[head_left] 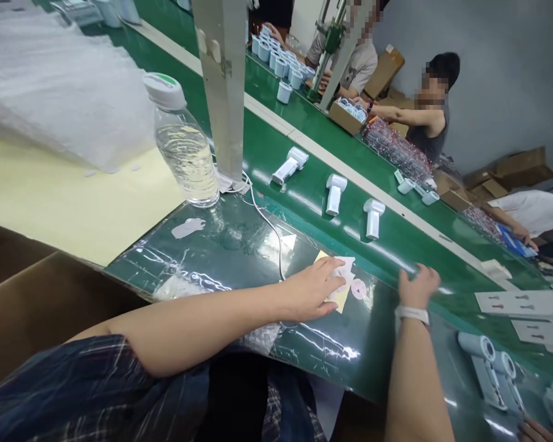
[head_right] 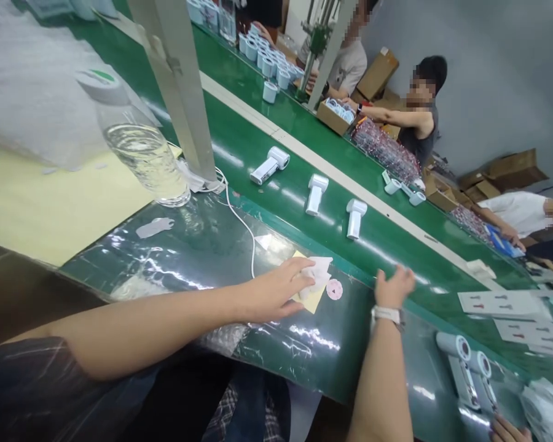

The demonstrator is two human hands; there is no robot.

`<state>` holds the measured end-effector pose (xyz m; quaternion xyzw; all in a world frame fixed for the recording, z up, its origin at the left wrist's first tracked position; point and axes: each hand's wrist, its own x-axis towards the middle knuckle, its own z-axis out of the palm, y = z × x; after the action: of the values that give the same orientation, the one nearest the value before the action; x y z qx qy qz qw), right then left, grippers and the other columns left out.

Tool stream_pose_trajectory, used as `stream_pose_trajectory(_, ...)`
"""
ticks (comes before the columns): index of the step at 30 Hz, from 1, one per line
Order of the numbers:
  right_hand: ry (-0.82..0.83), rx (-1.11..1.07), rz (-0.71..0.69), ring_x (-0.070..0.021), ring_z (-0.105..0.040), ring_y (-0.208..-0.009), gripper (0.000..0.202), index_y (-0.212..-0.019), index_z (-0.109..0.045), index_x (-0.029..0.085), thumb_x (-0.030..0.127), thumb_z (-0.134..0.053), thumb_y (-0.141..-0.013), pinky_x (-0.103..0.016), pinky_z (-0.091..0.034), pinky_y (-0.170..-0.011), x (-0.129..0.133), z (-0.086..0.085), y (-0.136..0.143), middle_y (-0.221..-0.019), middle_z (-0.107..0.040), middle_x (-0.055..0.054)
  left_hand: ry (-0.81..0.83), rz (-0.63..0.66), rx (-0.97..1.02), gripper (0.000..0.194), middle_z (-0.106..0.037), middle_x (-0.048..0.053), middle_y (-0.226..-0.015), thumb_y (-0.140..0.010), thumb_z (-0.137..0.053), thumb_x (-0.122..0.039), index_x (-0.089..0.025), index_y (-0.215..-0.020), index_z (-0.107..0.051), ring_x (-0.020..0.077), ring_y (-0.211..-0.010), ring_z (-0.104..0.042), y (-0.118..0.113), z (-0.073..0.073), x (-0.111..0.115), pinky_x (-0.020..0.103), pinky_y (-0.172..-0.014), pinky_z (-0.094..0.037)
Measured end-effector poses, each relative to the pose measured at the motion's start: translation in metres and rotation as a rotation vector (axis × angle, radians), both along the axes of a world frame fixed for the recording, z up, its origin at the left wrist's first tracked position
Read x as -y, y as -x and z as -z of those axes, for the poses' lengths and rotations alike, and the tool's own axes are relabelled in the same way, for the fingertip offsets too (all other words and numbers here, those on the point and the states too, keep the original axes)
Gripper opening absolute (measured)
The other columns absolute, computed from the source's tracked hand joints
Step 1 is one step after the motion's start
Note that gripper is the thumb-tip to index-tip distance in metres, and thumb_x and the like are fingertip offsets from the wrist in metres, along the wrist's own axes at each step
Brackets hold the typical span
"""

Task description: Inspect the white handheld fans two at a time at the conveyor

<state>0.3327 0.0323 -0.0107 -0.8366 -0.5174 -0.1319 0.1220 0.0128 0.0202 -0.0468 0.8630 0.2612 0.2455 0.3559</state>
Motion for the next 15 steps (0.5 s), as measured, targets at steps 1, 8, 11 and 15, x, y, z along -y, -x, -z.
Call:
stream_pose_trajectory(1, 0.001, -0.036, -0.041, -0.0285, -0.065, -0.121, 0.041, -0.136, -0.062, 0.02, 0.041, -0.064, -0.101, -0.053, -0.058, -0.101, -0.023, 0.003, 0.016, -0.14, -0.062, -0.013, -0.04, -0.003, -0.001, 0.047, -0.041, 0.028, -0.161, -0.091, -0.068, -0.027, -0.009, -0.134, -0.062, 0.0452, -0.155, -0.035, -0.001, 0.004, -0.001, 0.062, -0.123, -0.038)
stream_pose_trajectory(8, 0.082, -0.267, -0.143, -0.024, -0.068, -0.115, 0.036, -0.131, -0.064, 0.02, 0.039, -0.066, -0.101, -0.047, -0.06, -0.098, -0.157, 0.026, 0.121, -0.135, -0.066, -0.011, -0.133, -0.063, 0.029, 0.034, -0.048, 0.027, -0.155, -0.09, -0.065, -0.026, -0.011, -0.121, -0.067, 0.0458, -0.149, -0.041, -0.004, 0.011, -0.011, 0.063, -0.119, -0.042)
stream_pose_trajectory(11, 0.136, -0.318, -0.121, -0.0334, -0.063, -0.123, 0.04, -0.119, -0.07, 0.013, 0.046, -0.068, -0.097, -0.055, -0.053, -0.103, -0.181, 0.032, 0.166, -0.136, -0.063, -0.021, -0.079, -0.112, 0.065, 0.03, -0.048, 0.027, -0.154, -0.088, -0.066, -0.021, -0.01, -0.116, -0.067, 0.0451, -0.151, -0.039, -0.004, 0.006, -0.013, 0.063, -0.122, -0.039)
stream_pose_trajectory(15, 0.181, -0.367, -0.21, -0.041, -0.059, -0.116, 0.039, -0.104, -0.074, 0.008, 0.04, -0.075, -0.083, -0.056, -0.048, -0.099, -0.171, 0.024, 0.189, -0.122, -0.064, -0.029, 0.279, -0.238, 0.253, 0.036, -0.045, 0.024, -0.158, -0.089, -0.064, -0.021, -0.013, -0.123, -0.062, 0.0391, -0.154, -0.035, -0.004, -0.001, -0.019, 0.062, -0.127, -0.031)
